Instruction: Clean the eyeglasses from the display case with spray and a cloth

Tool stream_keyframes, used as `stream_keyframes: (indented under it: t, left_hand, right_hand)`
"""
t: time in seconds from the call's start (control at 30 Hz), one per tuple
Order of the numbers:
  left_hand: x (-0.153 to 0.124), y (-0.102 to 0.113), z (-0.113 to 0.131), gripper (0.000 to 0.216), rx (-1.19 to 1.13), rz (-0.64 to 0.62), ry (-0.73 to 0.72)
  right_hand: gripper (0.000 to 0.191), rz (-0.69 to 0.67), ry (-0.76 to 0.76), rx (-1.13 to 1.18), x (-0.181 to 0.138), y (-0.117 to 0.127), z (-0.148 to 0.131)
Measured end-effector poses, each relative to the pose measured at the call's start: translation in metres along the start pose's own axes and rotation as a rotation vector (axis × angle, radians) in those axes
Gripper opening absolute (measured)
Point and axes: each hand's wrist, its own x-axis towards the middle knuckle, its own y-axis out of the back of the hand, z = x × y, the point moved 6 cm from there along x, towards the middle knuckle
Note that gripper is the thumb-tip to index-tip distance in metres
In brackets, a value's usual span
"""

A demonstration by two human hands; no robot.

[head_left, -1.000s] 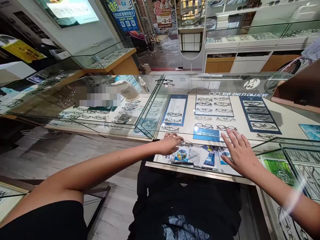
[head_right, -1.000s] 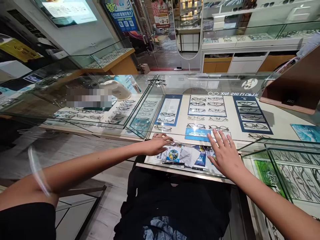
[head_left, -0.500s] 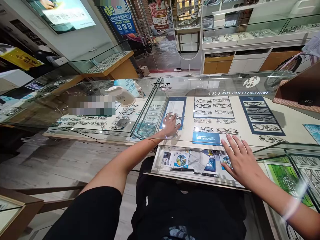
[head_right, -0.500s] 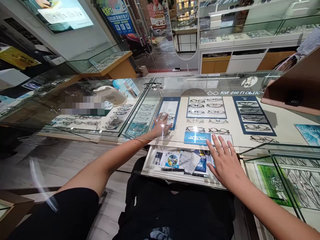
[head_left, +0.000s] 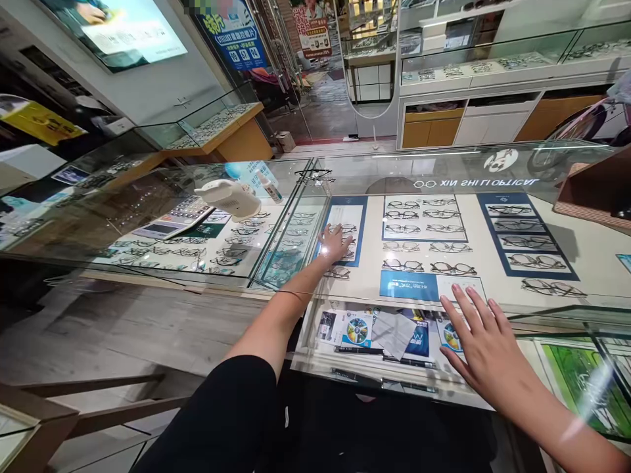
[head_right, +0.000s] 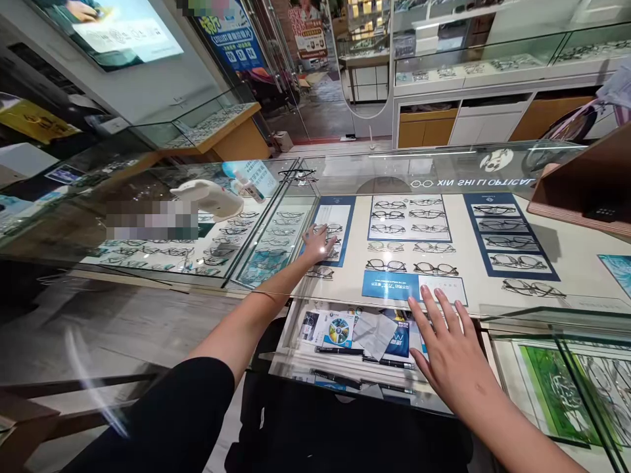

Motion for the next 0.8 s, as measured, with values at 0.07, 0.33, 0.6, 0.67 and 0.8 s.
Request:
stream_keyframes:
  t: [0.07, 0.33, 0.6, 0.67, 0.8]
  left_hand:
    - [0.003, -0.004, -0.002, 0.065, -0.002, -0.011, -0.016]
    - [0.011, -0.006, -0.007, 0.061, 0.001, 0.001, -0.059]
    - [0.007, 0.006, -0.001, 0.057, -0.005, 0.02, -0.07]
    - [-0.002, 0.014, 0.006, 0.053, 0.01, 0.064, -0.039]
    - [-0.037, 0.031, 0.038, 0.043, 0.007, 0.129, -0.112]
  right_hand:
    - [0.095, -0.011, -0.007, 0.009, 0.0, 0.001, 0.0]
    - [0.095, -0.04, -0.018, 0.025, 0.001, 0.002, 0.0]
    - [0.099, -0.036, -0.006, 0.008, 0.001, 0.003, 0.0]
    - [0.1, -0.028, -0.001, 0.0, 0.001, 0.003, 0.0]
    - [0.098, -0.013, 0.006, -0.004, 0.001, 0.003, 0.001]
